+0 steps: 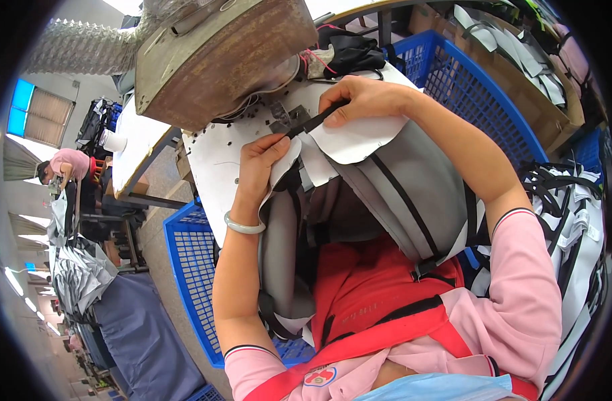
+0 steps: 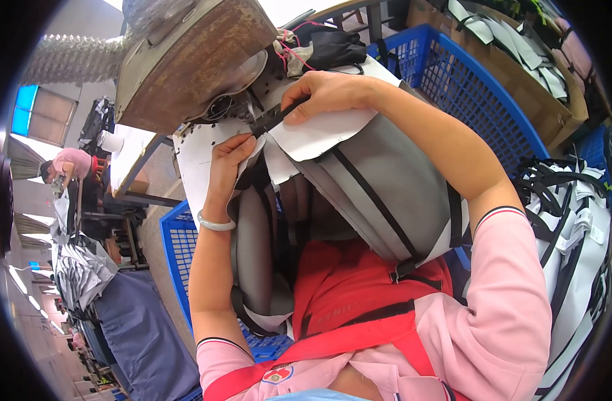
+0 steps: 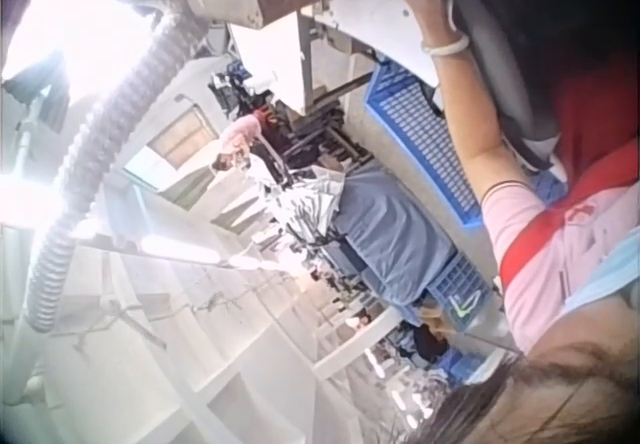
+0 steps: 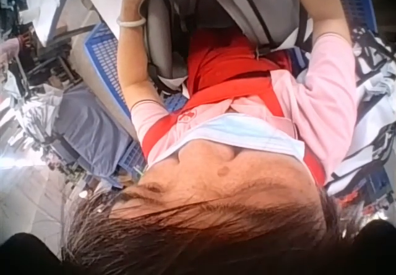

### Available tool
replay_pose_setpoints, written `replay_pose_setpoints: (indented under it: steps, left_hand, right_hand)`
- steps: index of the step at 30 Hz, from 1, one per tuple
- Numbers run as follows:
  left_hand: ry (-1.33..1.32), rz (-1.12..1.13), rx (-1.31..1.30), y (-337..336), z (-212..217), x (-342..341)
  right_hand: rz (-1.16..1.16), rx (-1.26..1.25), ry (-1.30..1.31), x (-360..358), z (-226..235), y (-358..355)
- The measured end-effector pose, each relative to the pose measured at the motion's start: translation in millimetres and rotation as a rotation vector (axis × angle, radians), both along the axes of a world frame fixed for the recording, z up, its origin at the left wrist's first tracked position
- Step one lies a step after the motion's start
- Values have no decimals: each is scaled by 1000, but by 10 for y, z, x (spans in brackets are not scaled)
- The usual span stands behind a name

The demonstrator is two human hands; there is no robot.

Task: The recorder is sewing fabric strips and lining to assemble various parts of bags using an industrial sewing machine.

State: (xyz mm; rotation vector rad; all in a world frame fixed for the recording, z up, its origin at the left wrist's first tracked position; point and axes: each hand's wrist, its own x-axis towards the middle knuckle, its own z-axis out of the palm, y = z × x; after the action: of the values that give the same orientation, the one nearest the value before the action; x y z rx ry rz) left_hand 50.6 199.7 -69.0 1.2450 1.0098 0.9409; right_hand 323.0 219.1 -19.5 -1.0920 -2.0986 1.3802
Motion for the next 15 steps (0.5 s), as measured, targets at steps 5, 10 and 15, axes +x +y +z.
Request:
replay_pose_setpoints:
  steps: [5,10,15]
  left_hand:
    - [-1,0,-16,-1,14,14]
    - [63,4,10,48,22,-8]
    - [67,16,76,210,-17,-7]
  right_hand:
    - [14,0,12,-5,-1,8]
    - [-4,4,-8,-18,-2,38]
    - [-17,-88,78,-39,-34,169]
